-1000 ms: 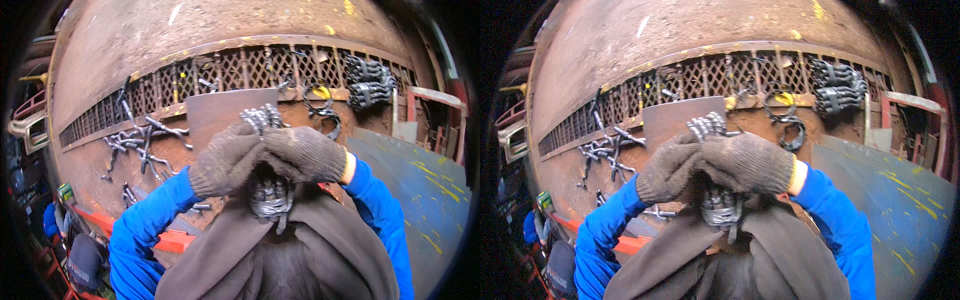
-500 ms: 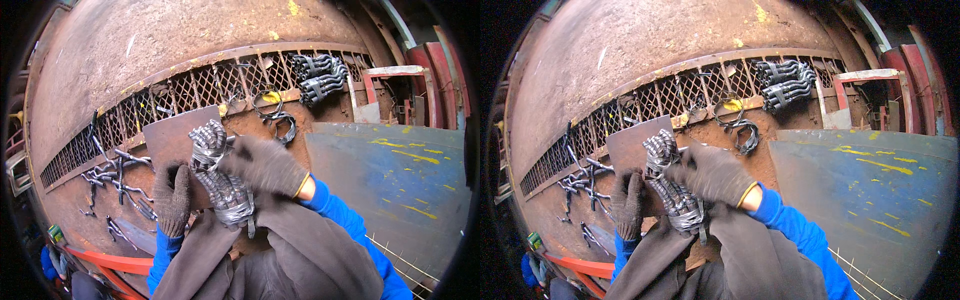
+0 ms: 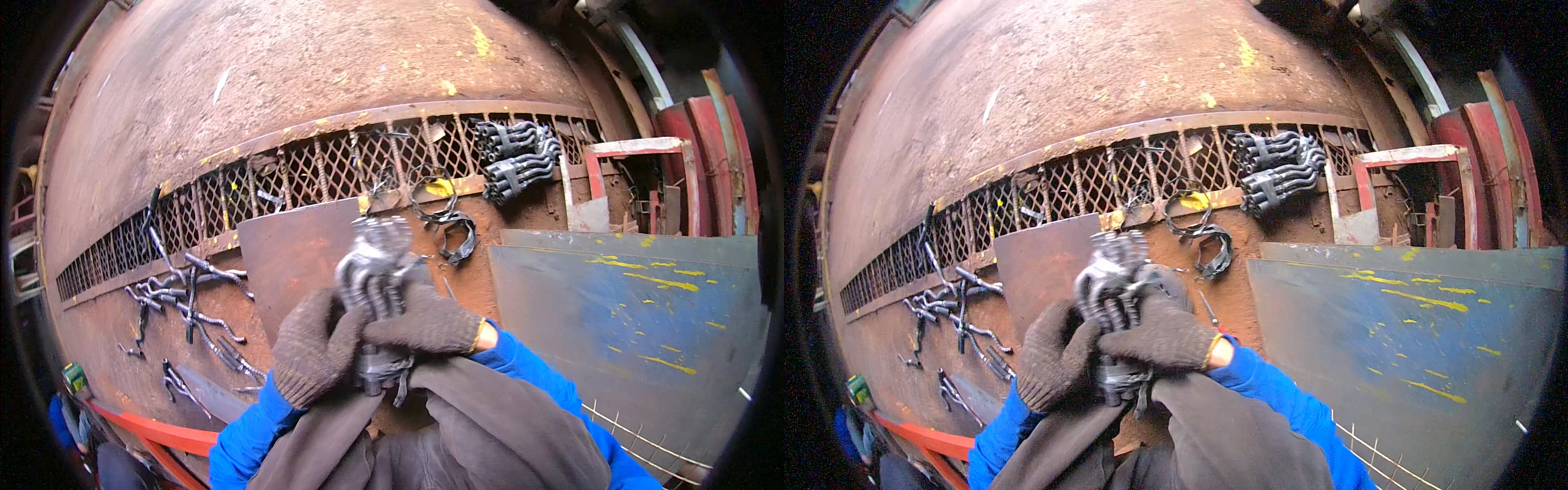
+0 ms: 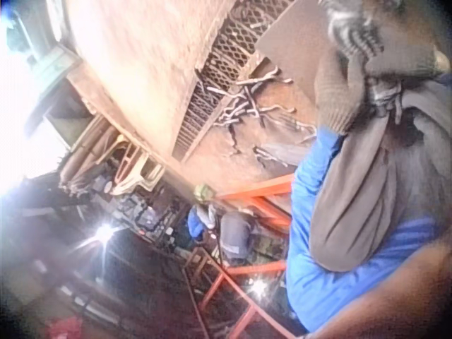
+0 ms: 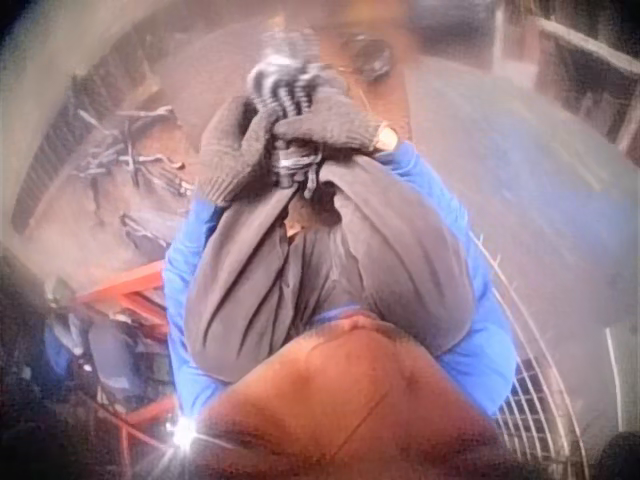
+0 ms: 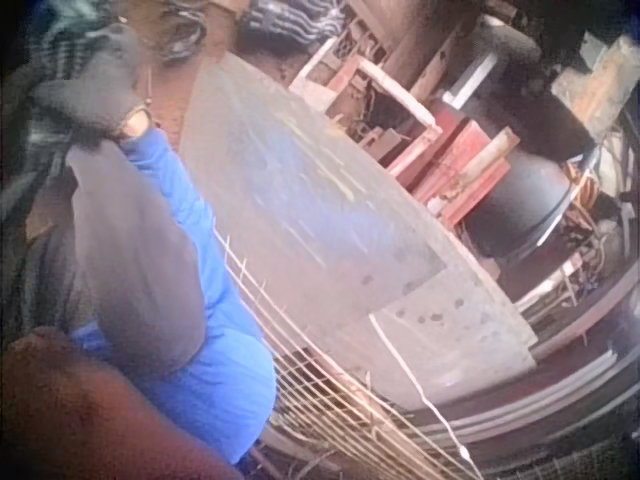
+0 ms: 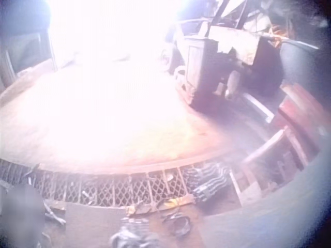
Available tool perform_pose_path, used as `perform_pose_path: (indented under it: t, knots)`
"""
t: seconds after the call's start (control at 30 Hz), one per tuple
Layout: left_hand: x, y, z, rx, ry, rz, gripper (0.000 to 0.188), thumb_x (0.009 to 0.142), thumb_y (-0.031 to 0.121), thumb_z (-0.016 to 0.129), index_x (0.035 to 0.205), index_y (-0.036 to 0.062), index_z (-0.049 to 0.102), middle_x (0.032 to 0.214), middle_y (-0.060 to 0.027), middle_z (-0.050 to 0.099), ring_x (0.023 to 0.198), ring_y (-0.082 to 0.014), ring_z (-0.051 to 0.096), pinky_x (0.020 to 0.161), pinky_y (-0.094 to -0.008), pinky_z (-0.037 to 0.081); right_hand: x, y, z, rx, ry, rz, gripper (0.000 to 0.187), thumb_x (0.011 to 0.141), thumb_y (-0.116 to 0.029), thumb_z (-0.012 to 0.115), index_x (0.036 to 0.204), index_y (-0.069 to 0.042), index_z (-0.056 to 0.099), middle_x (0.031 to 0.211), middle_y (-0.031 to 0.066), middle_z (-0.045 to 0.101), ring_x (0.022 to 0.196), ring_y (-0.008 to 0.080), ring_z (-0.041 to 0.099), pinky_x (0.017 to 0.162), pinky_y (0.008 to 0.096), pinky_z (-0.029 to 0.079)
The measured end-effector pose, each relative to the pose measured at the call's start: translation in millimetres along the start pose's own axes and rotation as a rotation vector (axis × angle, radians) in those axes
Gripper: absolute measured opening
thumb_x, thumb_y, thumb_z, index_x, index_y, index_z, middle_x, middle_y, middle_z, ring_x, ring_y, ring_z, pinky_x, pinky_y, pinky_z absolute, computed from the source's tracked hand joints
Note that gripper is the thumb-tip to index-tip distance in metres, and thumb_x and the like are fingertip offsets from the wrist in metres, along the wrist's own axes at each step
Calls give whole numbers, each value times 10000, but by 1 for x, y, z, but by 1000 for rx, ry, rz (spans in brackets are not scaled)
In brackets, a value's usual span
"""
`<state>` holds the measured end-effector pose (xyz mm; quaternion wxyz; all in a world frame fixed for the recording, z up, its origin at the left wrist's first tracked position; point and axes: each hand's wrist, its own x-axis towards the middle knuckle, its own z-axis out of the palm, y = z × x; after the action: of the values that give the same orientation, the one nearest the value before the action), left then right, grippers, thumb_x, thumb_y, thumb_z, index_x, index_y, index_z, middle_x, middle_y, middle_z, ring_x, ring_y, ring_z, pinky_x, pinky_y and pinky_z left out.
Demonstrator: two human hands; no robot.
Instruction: The person wraps several curved metal rods with gray tape, securing them together on a metal plate. They use scissors to cut the tape and continue wrapping additional rods, stacking them in a bundle.
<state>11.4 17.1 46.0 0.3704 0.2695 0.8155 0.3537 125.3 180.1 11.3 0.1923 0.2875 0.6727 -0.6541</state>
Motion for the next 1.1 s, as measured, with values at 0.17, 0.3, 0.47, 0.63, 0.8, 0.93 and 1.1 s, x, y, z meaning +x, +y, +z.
perform_pose_path:
  t: [0.17, 0.3, 0.47, 0.63, 0.8, 0.93, 1.1]
  knots:
    - [26, 1, 13, 14, -118, 173, 322, 941, 267, 602, 1114, -2, 641, 1017, -234, 650, 943, -419, 639, 834, -463, 507, 7, 52, 13, 880, -59, 122, 351, 908, -257, 630, 1176, -31, 608, 1033, 102, 669, 940, 178, 649, 858, 330, 547]
    - [28, 13, 26, -97, -193, 260, 340, 956, 240, 580, 1197, 3, 621, 1177, -221, 621, 1087, -388, 620, 927, -450, 498, 8, 77, 8, 1470, -6, 249, 391, 885, -318, 620, 1178, -60, 599, 947, 84, 661, 869, 195, 666, 807, 341, 583]
    - [25, 17, 4, -363, -53, 139, 289, 947, 170, 616, 1199, 36, 664, 1054, -147, 710, 1016, -255, 677, 909, -366, 521, 11, 92, -42, 1108, 164, -36, 467, 830, -414, 659, 1112, -47, 597, 1011, 85, 653, 864, 216, 660, 798, 345, 574]
    - [21, -44, -24, -408, 353, -84, 264, 976, 176, 619, 1161, -8, 658, 1000, -84, 690, 863, -141, 625, 767, -288, 519, 60, 38, -141, 850, 269, -348, 427, 974, -463, 551, 1094, -58, 612, 960, 72, 673, 871, 212, 671, 781, 350, 564]
    - [5, -82, -46, -430, 428, -181, 272, 1000, 193, 597, 1187, 1, 640, 984, -58, 674, 833, -112, 617, 738, -256, 519, 91, -2, -226, 527, 955, -139, 348, 935, -414, 604, 946, -76, 687, 795, 74, 697, 661, 170, 668, 642, 310, 585]
    - [3, -101, -52, -488, 469, -182, 253, 1008, 177, 581, 1191, 10, 631, 983, -57, 669, 828, -116, 630, 740, -261, 538, 114, 39, -304, -383, 1067, 335, 756, 862, -589, 538, 1238, 61, 630, 1119, 278, 673, 1094, 315, 650, 894, 358, 489]
    - [-5, -112, -56, -269, 601, -102, 226, 996, 147, 596, 1163, 0, 633, 940, -15, 643, 808, -101, 553, 722, -253, 473, 132, 83, -271, -739, 1365, 211, 485, 1006, -417, 393, 1387, -161, 549, 1426, 247, 491, 1300, 407, 494, 1067, 450, 419]
